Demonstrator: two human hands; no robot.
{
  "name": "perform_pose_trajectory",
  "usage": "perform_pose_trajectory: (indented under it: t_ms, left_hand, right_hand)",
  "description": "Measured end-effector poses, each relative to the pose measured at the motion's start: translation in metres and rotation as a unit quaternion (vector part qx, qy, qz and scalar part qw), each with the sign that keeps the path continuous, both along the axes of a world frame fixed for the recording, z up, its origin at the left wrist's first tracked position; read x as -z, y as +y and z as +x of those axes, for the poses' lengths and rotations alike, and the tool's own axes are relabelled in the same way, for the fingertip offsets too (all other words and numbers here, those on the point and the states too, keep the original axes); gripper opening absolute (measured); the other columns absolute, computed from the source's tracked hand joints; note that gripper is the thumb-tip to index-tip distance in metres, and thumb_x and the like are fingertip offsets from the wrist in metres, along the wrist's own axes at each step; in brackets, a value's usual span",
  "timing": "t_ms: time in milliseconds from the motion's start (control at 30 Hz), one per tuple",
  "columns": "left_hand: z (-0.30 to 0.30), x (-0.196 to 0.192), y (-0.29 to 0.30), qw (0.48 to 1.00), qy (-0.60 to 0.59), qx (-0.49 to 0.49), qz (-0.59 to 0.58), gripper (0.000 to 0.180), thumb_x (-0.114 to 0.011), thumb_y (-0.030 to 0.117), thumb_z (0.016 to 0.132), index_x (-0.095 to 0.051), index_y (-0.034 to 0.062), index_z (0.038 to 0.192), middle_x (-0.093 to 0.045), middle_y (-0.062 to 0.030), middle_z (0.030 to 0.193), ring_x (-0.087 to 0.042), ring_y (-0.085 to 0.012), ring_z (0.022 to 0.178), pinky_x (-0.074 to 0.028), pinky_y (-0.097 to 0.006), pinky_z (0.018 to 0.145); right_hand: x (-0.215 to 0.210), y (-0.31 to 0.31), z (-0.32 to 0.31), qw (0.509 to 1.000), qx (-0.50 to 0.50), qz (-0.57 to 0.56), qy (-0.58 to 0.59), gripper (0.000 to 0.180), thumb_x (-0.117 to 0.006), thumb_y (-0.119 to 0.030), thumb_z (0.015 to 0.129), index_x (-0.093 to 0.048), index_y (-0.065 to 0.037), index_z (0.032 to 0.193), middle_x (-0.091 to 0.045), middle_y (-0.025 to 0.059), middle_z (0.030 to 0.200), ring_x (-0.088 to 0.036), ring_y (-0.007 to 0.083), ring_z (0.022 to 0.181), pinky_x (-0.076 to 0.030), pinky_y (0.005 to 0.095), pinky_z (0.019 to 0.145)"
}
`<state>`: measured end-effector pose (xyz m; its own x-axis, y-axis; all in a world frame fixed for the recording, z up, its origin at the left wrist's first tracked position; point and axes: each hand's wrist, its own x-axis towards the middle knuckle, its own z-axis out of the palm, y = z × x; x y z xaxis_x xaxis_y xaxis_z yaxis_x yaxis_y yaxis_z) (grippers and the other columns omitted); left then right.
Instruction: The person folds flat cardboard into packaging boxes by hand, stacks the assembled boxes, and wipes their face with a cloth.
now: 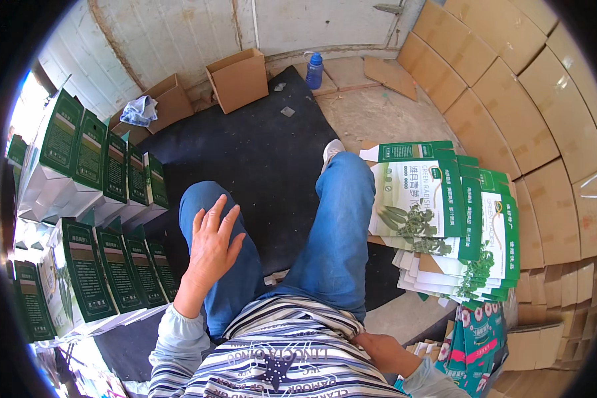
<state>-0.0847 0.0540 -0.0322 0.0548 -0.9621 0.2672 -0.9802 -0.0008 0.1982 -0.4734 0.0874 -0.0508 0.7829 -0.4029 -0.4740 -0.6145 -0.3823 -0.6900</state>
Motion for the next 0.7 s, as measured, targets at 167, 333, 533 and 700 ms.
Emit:
perform_pose_trajectory:
  t_ms: [167,333,533,700]
  left_hand:
    - [-0.004,0.004,0.001,1.000,0.001,-0.011,-0.002,0.047,-0.062,0.017,0.078,-0.047,0.0043,0.121,-0.039,-0.0216,0.129,-0.044,-0.0324,0.114,-0.027,-0.051,0.099]
    - [0.002,-0.001,0.016,0.980,0.144,-0.049,-0.126,0.044,-0.062,0.005,0.075,-0.049,0.0015,0.117,-0.044,-0.0216,0.123,-0.047,-0.0355,0.111,-0.036,-0.044,0.095]
    - [0.033,0.004,0.065,0.970,0.129,-0.146,-0.148,0.039,-0.057,0.000,0.077,-0.049,-0.0003,0.115,-0.048,-0.0204,0.117,-0.050,-0.0352,0.106,-0.041,-0.040,0.090]
    - [0.031,0.012,0.070,0.974,0.116,-0.162,-0.106,0.038,-0.057,0.000,0.078,-0.049,0.0002,0.115,-0.047,-0.0202,0.120,-0.048,-0.0356,0.109,-0.040,-0.040,0.091]
  right_hand:
    - [0.013,0.002,0.005,0.998,0.012,-0.058,-0.011,0.037,-0.062,-0.012,0.071,-0.052,-0.010,0.107,-0.059,0.0113,0.091,-0.059,0.0317,0.082,-0.048,0.0390,0.068]
    - [0.024,0.003,-0.007,0.993,0.109,0.048,-0.017,0.030,-0.063,-0.012,0.075,-0.055,-0.007,0.104,-0.060,0.0107,0.094,-0.061,0.0259,0.081,-0.049,0.0326,0.066]
    - [0.068,-0.011,-0.055,0.966,0.092,0.232,0.067,0.039,-0.064,-0.036,0.079,-0.060,-0.005,0.104,-0.061,0.0111,0.099,-0.058,0.0240,0.090,-0.045,0.0301,0.079]
    - [0.062,-0.039,-0.037,0.969,-0.023,0.229,0.092,0.042,-0.064,-0.034,0.080,-0.057,-0.003,0.108,-0.059,0.0113,0.102,-0.057,0.0219,0.092,-0.046,0.0292,0.079]
